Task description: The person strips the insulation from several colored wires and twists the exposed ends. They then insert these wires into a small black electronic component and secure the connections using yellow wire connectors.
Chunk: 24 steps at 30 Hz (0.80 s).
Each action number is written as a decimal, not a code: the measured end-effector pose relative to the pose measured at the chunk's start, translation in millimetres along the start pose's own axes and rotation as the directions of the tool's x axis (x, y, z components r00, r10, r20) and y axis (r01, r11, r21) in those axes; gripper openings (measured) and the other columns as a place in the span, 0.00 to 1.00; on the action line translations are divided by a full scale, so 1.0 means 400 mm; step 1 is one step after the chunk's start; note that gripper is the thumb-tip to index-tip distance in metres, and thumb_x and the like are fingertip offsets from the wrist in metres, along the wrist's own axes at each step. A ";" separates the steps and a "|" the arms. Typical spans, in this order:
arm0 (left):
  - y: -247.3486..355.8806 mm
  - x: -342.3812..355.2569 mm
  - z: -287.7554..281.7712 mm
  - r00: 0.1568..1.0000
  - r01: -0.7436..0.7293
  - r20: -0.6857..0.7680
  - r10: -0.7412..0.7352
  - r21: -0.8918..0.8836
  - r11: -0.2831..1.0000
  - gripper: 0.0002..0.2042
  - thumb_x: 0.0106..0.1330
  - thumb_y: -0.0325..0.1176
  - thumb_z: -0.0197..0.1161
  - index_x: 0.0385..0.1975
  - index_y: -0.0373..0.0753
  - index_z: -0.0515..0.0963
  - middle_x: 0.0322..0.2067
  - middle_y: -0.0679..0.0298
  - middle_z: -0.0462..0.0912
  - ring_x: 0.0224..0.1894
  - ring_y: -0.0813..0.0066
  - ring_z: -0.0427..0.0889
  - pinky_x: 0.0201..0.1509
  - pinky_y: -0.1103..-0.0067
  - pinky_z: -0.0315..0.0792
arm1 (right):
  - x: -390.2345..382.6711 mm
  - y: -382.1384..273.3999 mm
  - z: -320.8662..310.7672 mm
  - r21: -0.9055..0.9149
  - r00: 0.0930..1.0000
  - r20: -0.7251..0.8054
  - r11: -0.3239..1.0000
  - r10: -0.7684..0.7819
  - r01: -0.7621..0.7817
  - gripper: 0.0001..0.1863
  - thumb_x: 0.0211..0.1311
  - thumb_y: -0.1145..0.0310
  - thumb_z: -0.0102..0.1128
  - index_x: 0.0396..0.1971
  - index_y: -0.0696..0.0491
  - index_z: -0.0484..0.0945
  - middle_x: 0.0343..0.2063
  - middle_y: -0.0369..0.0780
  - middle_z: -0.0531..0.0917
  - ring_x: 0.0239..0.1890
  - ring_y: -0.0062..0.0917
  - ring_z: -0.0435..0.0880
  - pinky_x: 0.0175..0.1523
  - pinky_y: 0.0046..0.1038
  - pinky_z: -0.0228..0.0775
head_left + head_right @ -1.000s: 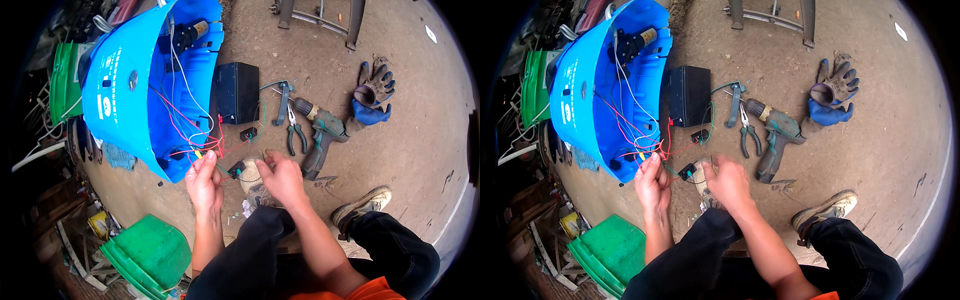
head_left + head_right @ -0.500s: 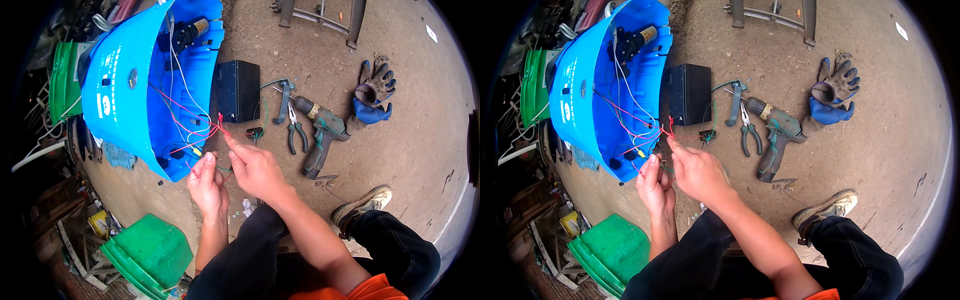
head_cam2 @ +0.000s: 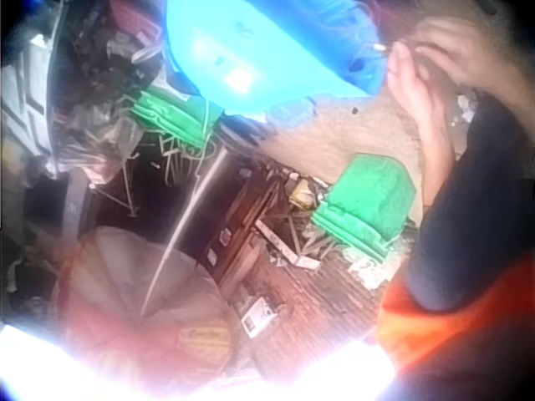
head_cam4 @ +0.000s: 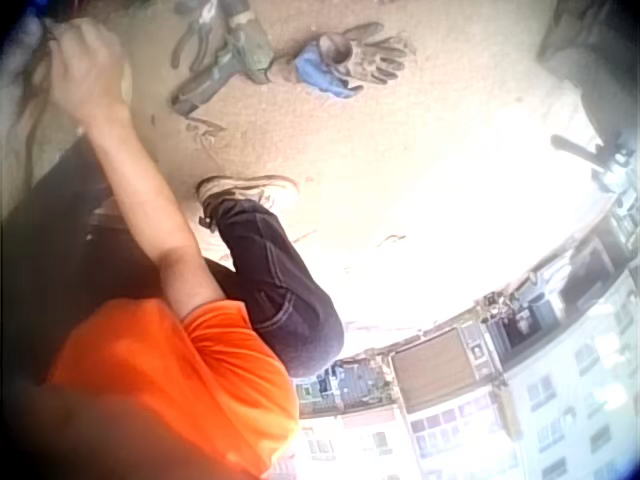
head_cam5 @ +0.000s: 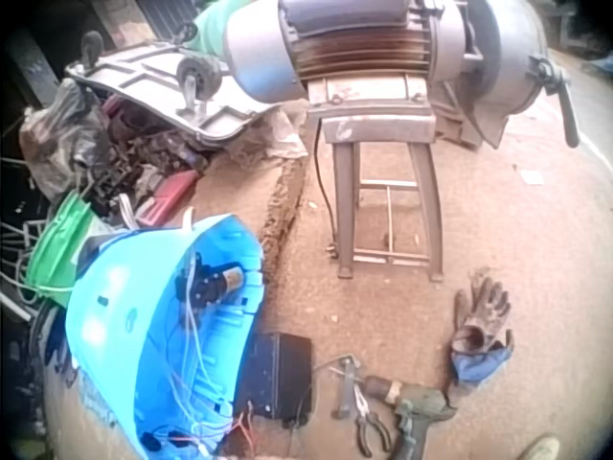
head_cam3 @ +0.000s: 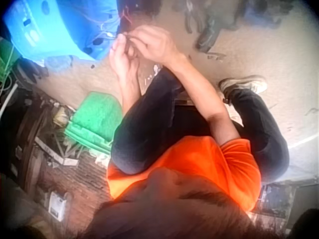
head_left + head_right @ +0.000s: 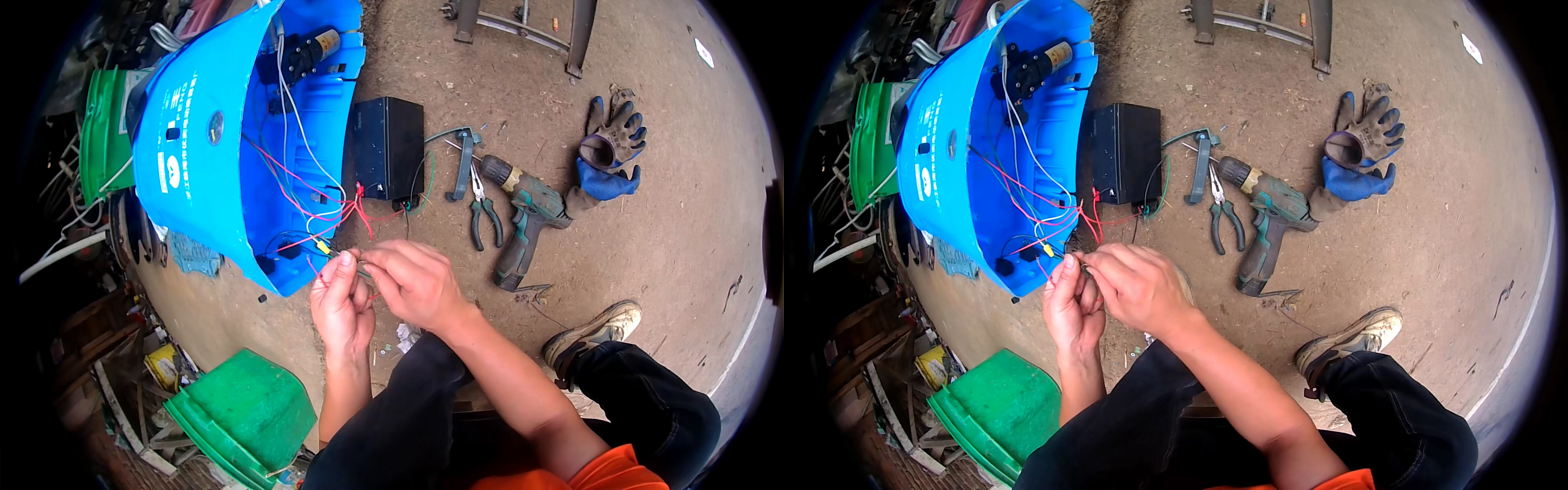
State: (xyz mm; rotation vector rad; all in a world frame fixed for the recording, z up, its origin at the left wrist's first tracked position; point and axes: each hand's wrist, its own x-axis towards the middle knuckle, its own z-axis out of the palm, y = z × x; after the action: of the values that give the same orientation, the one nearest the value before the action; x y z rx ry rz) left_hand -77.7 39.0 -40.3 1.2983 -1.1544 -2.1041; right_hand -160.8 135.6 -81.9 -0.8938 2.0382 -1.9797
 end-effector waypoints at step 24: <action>-0.011 0.005 -0.014 0.999 0.049 -0.012 -0.049 0.028 0.998 0.09 0.72 0.33 0.63 0.40 0.32 0.81 0.14 0.78 0.63 0.13 0.90 0.52 0.18 0.84 0.43 | -0.028 -0.041 0.009 0.672 0.547 0.462 0.126 0.698 -0.730 0.14 0.70 0.63 0.60 0.27 0.57 0.77 0.20 0.35 0.78 0.12 0.17 0.66 0.19 0.23 0.59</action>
State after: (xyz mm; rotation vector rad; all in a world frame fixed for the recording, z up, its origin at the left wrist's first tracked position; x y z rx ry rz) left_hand -73.2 37.7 -46.3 1.3626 -1.1624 -2.1197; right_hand -145.2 139.2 -70.0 0.3014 0.8341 -1.8326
